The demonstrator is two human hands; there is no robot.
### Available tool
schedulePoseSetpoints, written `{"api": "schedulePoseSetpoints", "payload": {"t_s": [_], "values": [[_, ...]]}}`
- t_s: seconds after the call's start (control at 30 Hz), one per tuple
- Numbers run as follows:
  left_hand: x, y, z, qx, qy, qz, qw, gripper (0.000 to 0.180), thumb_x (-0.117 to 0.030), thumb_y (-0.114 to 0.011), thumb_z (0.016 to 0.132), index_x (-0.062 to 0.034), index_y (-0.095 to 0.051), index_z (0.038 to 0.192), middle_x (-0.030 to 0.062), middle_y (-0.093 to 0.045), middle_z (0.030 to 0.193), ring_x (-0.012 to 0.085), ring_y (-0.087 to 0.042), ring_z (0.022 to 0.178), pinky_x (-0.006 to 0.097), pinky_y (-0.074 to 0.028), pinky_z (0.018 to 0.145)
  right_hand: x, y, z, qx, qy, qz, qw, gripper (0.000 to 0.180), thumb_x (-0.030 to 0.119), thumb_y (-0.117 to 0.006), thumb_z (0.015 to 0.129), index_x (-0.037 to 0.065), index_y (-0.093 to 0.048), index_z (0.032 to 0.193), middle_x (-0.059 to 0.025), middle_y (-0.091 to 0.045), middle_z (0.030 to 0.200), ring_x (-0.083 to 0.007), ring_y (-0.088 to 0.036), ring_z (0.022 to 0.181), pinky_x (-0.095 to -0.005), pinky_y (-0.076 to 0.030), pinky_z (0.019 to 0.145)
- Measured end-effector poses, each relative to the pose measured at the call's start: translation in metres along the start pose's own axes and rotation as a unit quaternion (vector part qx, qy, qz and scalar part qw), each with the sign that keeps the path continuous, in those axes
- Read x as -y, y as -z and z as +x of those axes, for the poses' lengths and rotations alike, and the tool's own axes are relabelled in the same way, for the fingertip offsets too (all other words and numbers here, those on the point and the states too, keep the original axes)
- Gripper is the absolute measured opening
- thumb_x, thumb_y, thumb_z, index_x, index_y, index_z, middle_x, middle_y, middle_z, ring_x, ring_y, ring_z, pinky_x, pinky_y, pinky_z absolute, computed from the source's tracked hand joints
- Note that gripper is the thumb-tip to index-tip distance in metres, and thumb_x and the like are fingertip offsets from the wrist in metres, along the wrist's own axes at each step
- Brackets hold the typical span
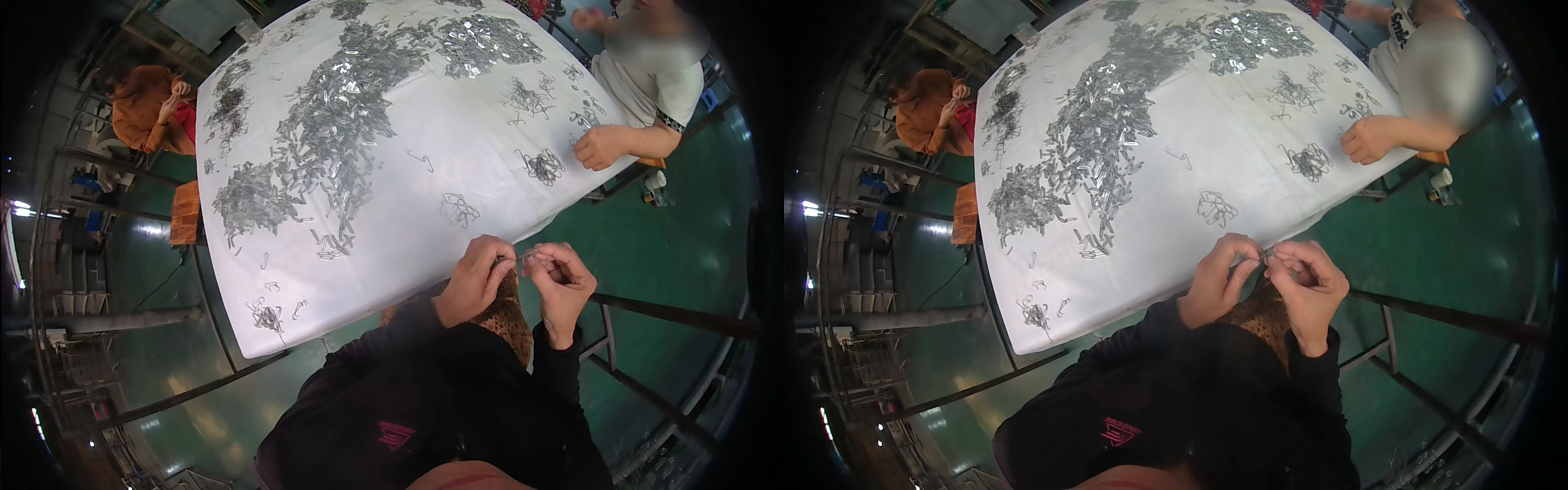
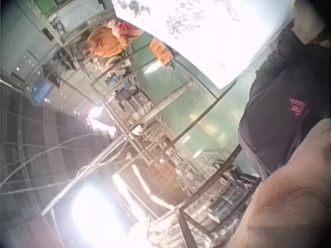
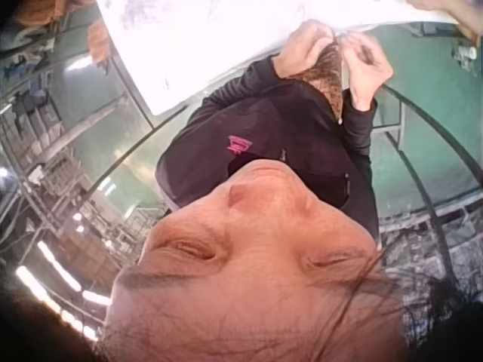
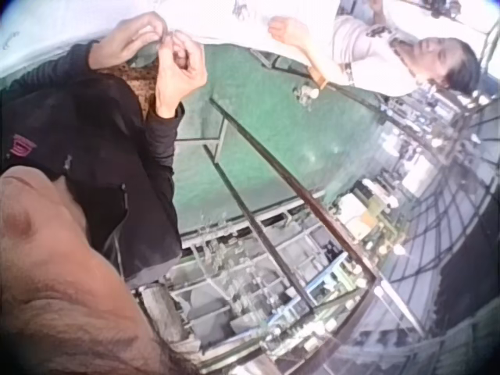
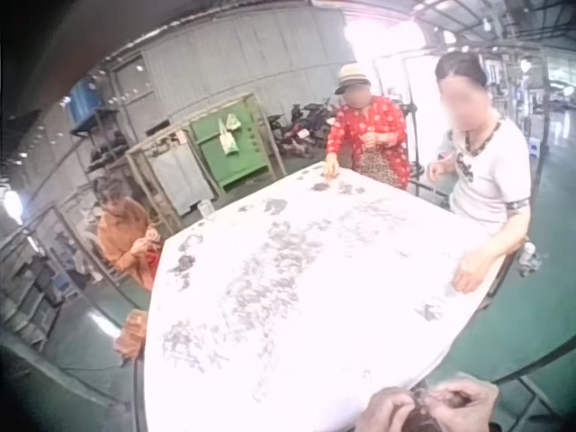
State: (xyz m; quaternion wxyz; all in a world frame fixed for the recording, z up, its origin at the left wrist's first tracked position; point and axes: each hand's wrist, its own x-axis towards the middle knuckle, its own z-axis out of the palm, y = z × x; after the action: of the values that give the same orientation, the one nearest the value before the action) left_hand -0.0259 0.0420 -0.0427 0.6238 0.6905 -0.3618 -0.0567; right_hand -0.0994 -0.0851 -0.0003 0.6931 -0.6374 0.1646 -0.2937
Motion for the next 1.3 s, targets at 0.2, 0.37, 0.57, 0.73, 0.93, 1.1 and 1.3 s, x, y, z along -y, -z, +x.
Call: {"api": "schedulePoseSetpoints", "payload": {"t_s": [0.2,0.37,0.57,0.73,0.93,1.1,1.3], "values": [[0.054,0.062,0.047,-0.06,0.007,0.121,0.991,0.033,-0.01,-0.066,0.087,-0.005,-0.059,0.119,0.012,-0.063,0.113,0.0305,-0.058,0.107,0.037,-0.044,0.095,-0.007,0.001,0.007,0.03,0.053,-0.095,0.994,0.013,-0.008,-0.069,0.074,0.0,-0.067,0.084,-0.0016,-0.06,0.073,-0.006,-0.051,0.065,-0.0197,-0.036,0.056],[0.153,0.146,0.112,-0.008,-0.029,0.414,0.91,0.016,-0.015,-0.063,0.085,-0.0034,-0.072,0.091,0.012,-0.066,0.094,0.0317,-0.059,0.093,0.04,-0.049,0.082,-0.005,-0.002,0.007,0.039,0.0,-0.061,0.997,0.011,-0.009,-0.068,0.074,-0.004,-0.069,0.083,-0.001,-0.06,0.075,-0.0066,-0.052,0.067,-0.0192,-0.039,0.06],[0.196,0.148,0.098,0.066,-0.018,0.514,0.855,0.013,-0.015,-0.059,0.086,-0.0039,-0.063,0.089,0.0108,-0.059,0.086,0.0295,-0.056,0.101,0.039,-0.052,0.08,-0.006,0.0,0.002,0.038,-0.007,-0.051,0.998,0.015,-0.012,-0.068,0.073,-0.004,-0.07,0.086,-0.0025,-0.06,0.075,-0.0073,-0.054,0.07,-0.0204,-0.042,0.064],[0.15,0.124,0.081,0.004,0.012,0.406,0.914,0.011,-0.012,-0.056,0.092,-0.003,-0.059,0.097,0.0129,-0.061,0.092,0.0314,-0.06,0.094,0.039,-0.052,0.075,-0.006,0.001,-0.005,0.05,-0.006,-0.079,0.996,0.016,-0.012,-0.068,0.074,-0.004,-0.071,0.087,-0.0026,-0.06,0.075,-0.0077,-0.054,0.069,-0.0201,-0.042,0.064],[0.035,0.062,0.047,0.03,0.064,-0.013,0.997,0.011,-0.007,-0.058,0.094,0.0007,-0.055,0.102,0.0113,-0.059,0.094,0.0213,-0.059,0.077,0.031,-0.049,0.072,-0.016,0.003,-0.009,0.023,-0.001,-0.121,0.992,0.014,-0.007,-0.069,0.078,-0.002,-0.071,0.091,-0.0016,-0.059,0.074,-0.0073,-0.051,0.068,-0.0194,-0.04,0.062],[-0.018,0.021,0.017,0.052,0.002,-0.096,0.994,0.009,-0.003,-0.059,0.092,-0.0011,-0.052,0.098,0.0094,-0.054,0.1,0.0208,-0.053,0.087,0.03,-0.046,0.078,-0.027,0.005,-0.018,-0.017,-0.014,-0.03,0.999,0.017,-0.013,-0.067,0.078,-0.002,-0.07,0.092,0.0013,-0.058,0.082,-0.0045,-0.049,0.069,-0.0167,-0.038,0.062],[-0.022,0.005,0.012,0.001,-0.048,-0.019,0.999,0.01,-0.001,-0.059,0.091,-0.0028,-0.05,0.094,0.0098,-0.053,0.104,0.0233,-0.052,0.095,0.033,-0.045,0.08,-0.023,0.0,-0.023,-0.032,0.042,-0.018,0.998,0.021,-0.016,-0.065,0.079,-0.003,-0.069,0.095,-0.0045,-0.062,0.088,-0.0088,-0.056,0.075,-0.0197,-0.046,0.066]]}}
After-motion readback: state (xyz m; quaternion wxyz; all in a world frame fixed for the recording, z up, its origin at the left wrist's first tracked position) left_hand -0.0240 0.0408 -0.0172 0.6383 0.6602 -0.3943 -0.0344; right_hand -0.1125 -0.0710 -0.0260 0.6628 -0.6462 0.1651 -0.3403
